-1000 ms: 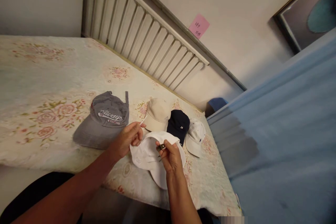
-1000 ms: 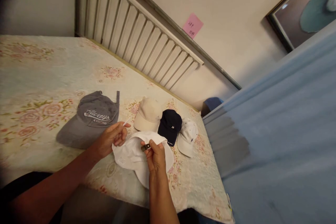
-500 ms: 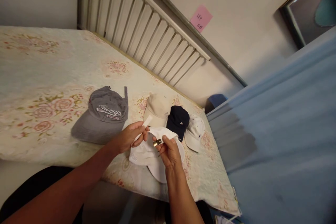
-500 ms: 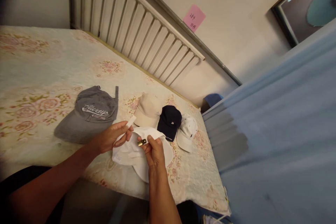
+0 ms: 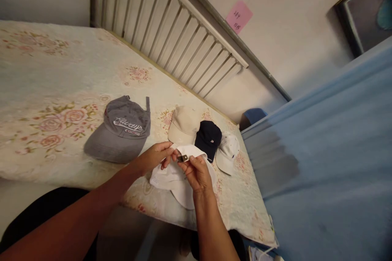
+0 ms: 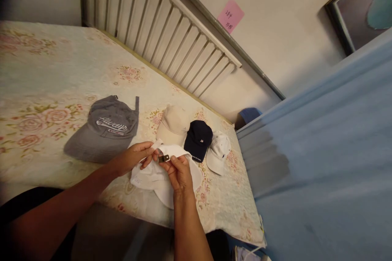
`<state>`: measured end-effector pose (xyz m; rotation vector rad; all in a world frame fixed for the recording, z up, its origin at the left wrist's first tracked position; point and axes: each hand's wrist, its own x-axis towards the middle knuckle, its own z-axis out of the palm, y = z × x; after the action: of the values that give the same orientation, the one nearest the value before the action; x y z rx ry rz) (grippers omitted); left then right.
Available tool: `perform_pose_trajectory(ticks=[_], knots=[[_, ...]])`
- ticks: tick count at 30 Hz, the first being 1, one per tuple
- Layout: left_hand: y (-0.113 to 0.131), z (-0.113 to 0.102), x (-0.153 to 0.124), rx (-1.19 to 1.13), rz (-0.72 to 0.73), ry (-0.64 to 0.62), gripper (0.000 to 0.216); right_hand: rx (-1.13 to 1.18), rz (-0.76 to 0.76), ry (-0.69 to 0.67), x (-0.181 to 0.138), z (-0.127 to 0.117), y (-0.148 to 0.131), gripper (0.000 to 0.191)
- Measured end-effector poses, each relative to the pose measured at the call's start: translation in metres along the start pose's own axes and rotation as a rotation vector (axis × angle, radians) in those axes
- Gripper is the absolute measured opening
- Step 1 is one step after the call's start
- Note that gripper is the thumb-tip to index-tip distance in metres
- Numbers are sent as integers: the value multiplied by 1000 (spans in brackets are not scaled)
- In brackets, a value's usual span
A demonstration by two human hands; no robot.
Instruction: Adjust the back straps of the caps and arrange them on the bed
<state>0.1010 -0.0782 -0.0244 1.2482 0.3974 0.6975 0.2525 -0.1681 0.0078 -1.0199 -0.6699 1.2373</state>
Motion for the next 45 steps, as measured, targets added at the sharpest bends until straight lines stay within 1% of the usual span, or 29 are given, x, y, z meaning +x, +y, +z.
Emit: perform_pose_trajectory(ticks=[3, 7, 14, 19, 24, 30, 34, 40, 45], knots=[[2, 2, 0, -66, -1, 12, 29, 14, -6, 5, 1, 0, 1, 35], [0, 3, 2, -150, -9, 16, 32, 19, -14, 47, 2, 0, 5, 36], [-6, 3, 3, -194, -12, -43, 30, 4, -24, 75, 1, 7, 11, 31], [-6, 5, 2, -228, -13, -39, 31, -66, -18, 165, 0, 12, 13, 29], [-10, 5, 4, -177, -9, -49, 33, -176, -55, 201, 0, 17, 14, 31], [-13, 6, 5, -171, 16, -55, 31, -199, -42, 223, 1, 16, 16, 31], [-13, 6, 5, -167, 8, -39, 31, -205, -53, 225, 1, 13, 17, 32], [-16, 4, 4, -113, 27, -73, 29, -304, -81, 232, 0, 14, 16, 36], [-21, 4, 5, -53, 27, -72, 29, -420, -138, 252, 1, 14, 16, 30]])
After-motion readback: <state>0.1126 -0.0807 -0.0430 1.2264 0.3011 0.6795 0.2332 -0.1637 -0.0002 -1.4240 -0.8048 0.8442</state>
